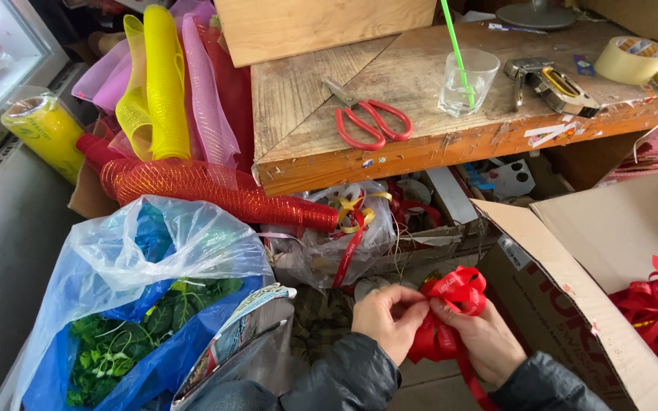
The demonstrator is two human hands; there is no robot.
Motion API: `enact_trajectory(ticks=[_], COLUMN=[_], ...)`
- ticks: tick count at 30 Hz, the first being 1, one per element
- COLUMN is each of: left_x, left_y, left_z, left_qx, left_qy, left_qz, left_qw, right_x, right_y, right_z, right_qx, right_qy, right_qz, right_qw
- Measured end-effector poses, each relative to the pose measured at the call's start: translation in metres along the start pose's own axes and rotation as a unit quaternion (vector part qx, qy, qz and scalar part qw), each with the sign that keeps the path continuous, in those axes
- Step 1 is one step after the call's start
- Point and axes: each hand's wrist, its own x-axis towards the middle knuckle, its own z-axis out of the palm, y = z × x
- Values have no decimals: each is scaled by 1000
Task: The person is making decorative red bows by folding ribbon and securing the center with gold wire.
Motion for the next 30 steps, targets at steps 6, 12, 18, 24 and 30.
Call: enact_trajectory(ticks=[6,12,18,24,30], left_x=[0,-5,7,-1,4], left_y=[16,-10,-27,-4,-19], left_z=[-3,19,14,4,14], left_qx=[-190,-249,-396,-140,-93], left_qy=[-86,-53,-116,-80,-23], left_qz=[-202,-132,-123,-83,-72], left_qw=[957,958,903,983,993], right_x=[-12,-3,-4,-11,-16], right_y=[-13,19,-7,-13,-19], right_z=[22,14,0,-1,7], right_qx=[5,61,115,-13,-181], right_qy=[20,-12,-83,-9,2], right_qz=[62,47,42,3,-79], right_qw=[998,997,989,1000,980])
